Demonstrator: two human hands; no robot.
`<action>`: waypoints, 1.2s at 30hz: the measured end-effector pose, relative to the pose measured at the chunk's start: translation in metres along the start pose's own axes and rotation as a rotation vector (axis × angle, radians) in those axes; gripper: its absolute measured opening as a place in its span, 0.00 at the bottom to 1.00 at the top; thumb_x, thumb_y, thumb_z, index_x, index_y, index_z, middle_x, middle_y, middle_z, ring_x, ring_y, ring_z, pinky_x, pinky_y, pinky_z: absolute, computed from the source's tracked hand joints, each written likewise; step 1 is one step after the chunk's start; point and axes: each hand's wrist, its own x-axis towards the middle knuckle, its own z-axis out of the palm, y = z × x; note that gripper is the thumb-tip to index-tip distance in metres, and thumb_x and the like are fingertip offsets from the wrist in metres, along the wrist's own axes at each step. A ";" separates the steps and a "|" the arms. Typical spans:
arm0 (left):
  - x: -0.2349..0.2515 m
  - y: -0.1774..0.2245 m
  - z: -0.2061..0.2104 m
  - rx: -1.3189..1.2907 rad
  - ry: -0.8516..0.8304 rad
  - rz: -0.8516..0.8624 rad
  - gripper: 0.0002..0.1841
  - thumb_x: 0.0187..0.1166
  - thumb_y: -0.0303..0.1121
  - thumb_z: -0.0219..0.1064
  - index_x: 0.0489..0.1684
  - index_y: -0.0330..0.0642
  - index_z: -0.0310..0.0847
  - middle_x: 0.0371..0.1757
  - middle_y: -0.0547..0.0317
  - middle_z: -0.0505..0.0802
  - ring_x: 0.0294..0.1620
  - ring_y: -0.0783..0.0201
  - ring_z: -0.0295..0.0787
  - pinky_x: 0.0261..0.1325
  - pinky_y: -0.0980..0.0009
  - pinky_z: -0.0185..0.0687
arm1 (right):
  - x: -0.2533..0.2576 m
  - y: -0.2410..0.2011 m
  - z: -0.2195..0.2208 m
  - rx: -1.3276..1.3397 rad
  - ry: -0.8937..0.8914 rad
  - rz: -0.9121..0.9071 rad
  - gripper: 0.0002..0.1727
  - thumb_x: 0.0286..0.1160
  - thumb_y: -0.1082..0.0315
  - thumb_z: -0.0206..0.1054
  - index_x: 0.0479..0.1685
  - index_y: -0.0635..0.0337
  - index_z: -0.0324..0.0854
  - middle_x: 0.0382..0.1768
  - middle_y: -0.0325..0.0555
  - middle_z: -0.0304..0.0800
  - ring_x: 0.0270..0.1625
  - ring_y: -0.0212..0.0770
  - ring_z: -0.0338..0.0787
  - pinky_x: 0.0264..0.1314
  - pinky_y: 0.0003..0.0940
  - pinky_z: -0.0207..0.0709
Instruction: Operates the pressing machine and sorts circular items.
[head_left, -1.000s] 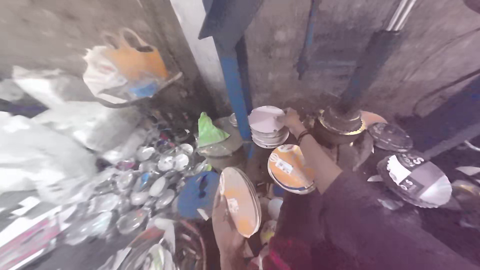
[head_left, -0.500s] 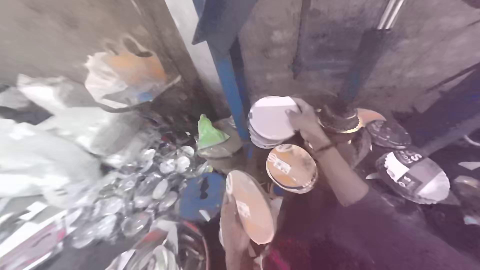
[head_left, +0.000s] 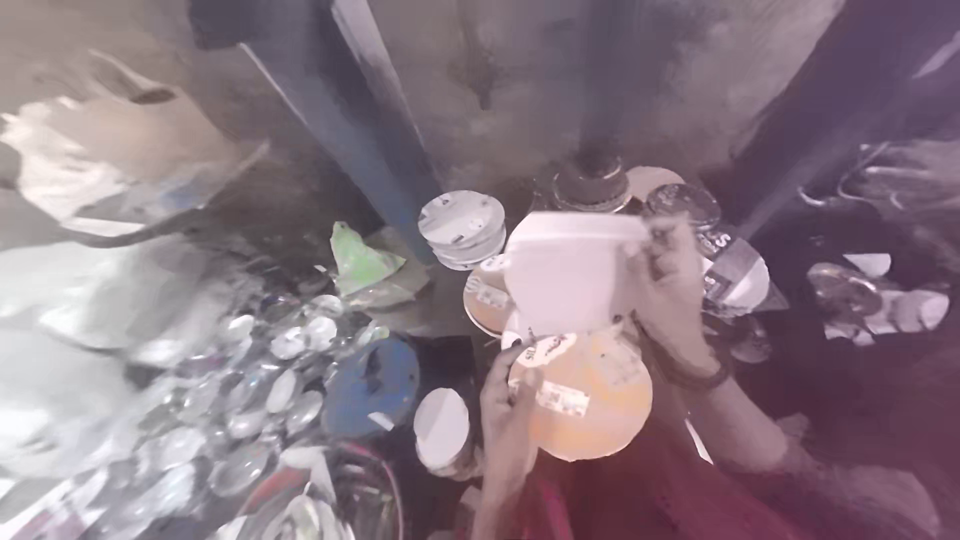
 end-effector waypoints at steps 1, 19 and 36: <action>-0.005 0.000 0.000 0.009 0.010 -0.025 0.14 0.80 0.27 0.65 0.61 0.41 0.83 0.50 0.63 0.94 0.45 0.71 0.93 0.49 0.71 0.92 | 0.003 -0.004 -0.014 0.009 0.040 -0.041 0.12 0.84 0.73 0.59 0.62 0.56 0.70 0.43 0.26 0.87 0.40 0.18 0.87 0.42 0.18 0.85; -0.016 -0.066 -0.014 0.425 -0.350 -0.488 0.14 0.81 0.22 0.58 0.62 0.28 0.78 0.50 0.55 0.91 0.47 0.73 0.89 0.56 0.71 0.87 | -0.105 0.060 -0.102 -0.236 -0.704 0.806 0.18 0.91 0.69 0.50 0.62 0.68 0.84 0.47 0.53 0.90 0.51 0.42 0.88 0.62 0.42 0.79; -0.028 -0.040 -0.043 0.332 -0.269 -0.204 0.09 0.84 0.29 0.60 0.55 0.48 0.81 0.44 0.79 0.94 0.45 0.84 0.89 0.53 0.79 0.87 | 0.068 0.123 -0.020 -1.114 -0.147 -0.211 0.45 0.69 0.83 0.68 0.91 0.50 0.60 0.64 0.68 0.83 0.56 0.72 0.86 0.53 0.67 0.75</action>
